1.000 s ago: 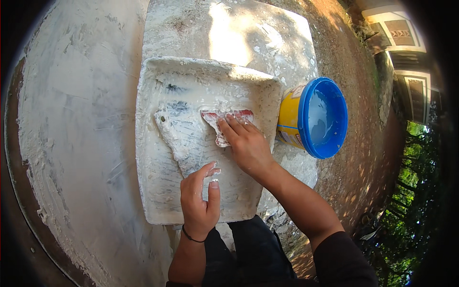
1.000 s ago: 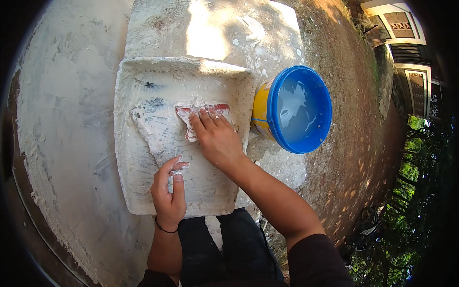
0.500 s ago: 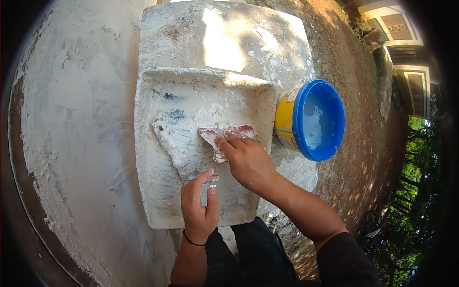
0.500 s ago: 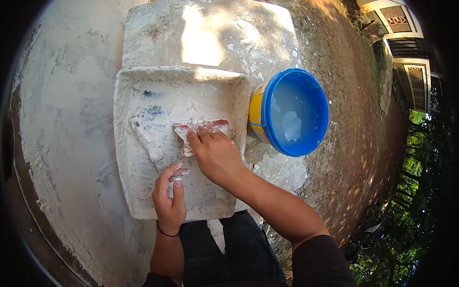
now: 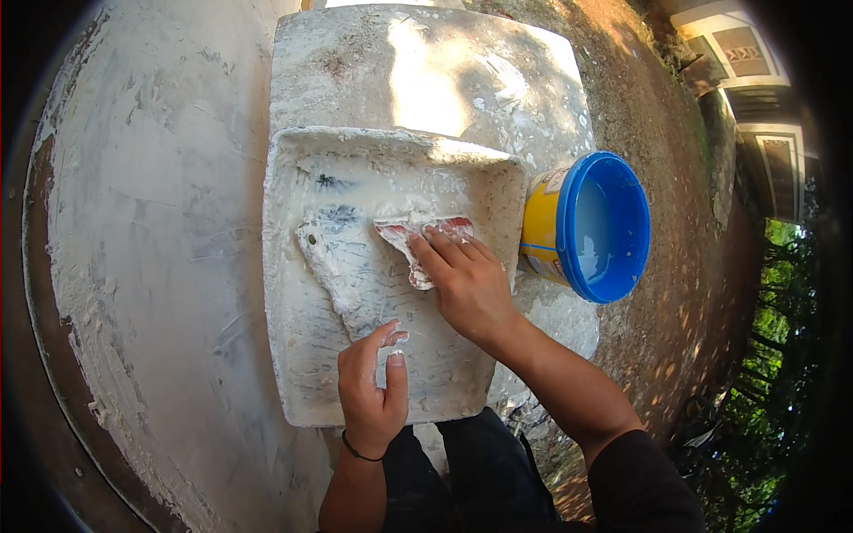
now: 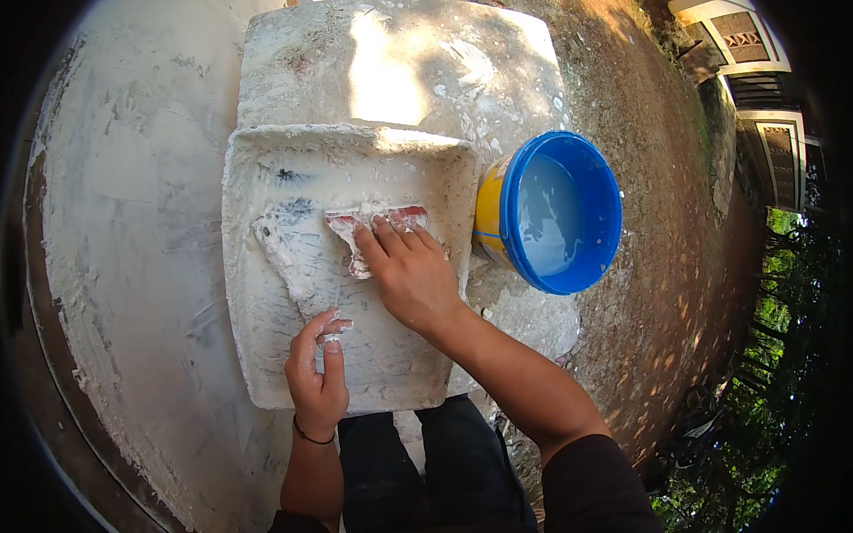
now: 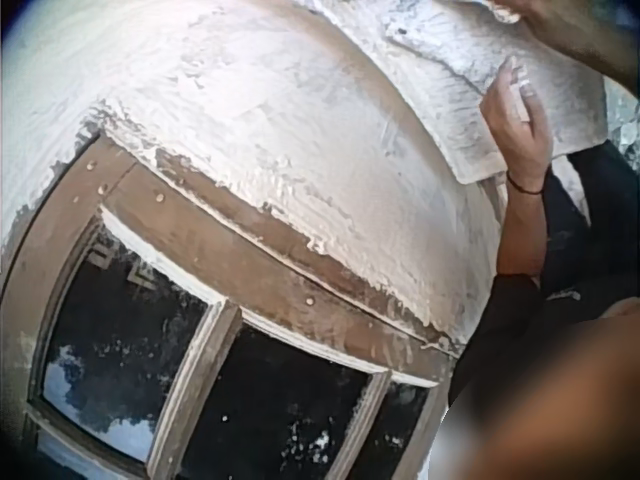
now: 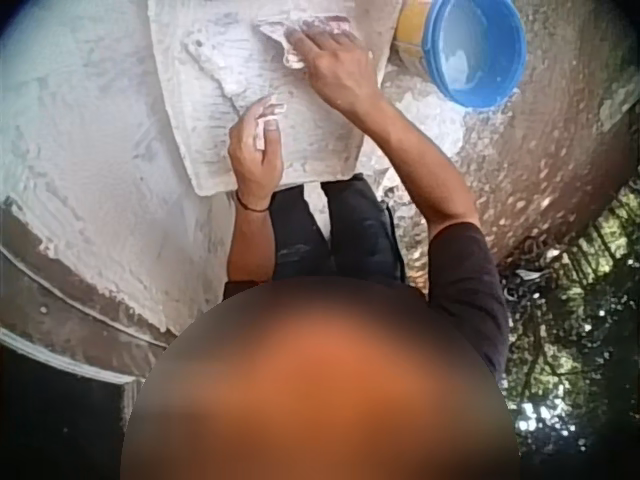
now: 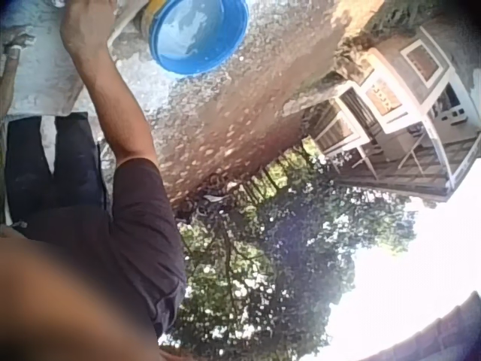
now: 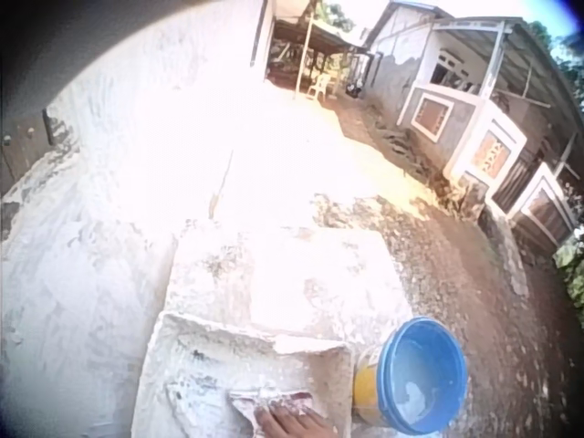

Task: The person applies plaster onto an exterior wall using a putty knife, smoothing it out evenly.

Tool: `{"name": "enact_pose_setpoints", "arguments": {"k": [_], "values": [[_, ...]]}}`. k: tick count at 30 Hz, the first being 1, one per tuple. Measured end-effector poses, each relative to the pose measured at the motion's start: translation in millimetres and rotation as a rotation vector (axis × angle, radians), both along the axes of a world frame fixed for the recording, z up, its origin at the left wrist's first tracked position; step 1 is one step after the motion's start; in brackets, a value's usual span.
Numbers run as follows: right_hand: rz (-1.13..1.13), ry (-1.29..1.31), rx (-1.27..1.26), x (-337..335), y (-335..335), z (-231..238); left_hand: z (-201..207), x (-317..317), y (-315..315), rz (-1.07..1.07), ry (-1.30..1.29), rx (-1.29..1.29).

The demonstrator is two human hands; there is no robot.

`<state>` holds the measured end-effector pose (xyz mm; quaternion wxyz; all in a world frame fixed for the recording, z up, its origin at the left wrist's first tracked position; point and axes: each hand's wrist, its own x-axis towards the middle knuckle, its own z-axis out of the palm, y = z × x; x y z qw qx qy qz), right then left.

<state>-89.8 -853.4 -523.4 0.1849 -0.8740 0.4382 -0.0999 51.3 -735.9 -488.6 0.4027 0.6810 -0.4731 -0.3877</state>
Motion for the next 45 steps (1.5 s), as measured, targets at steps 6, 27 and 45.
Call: {"name": "enact_pose_setpoints", "arguments": {"k": [6,27,45], "values": [[-0.008,0.028,0.001,-6,2,4,-1,4,2,0.005,0.0,0.012],[-0.03,-0.009,-0.121,-1,-3,12,-2,-4,-2,-0.049,-0.02,-0.014],[-0.029,-0.056,-0.122,2,-9,20,-5,4,3,-0.027,-0.045,-0.022]]}}
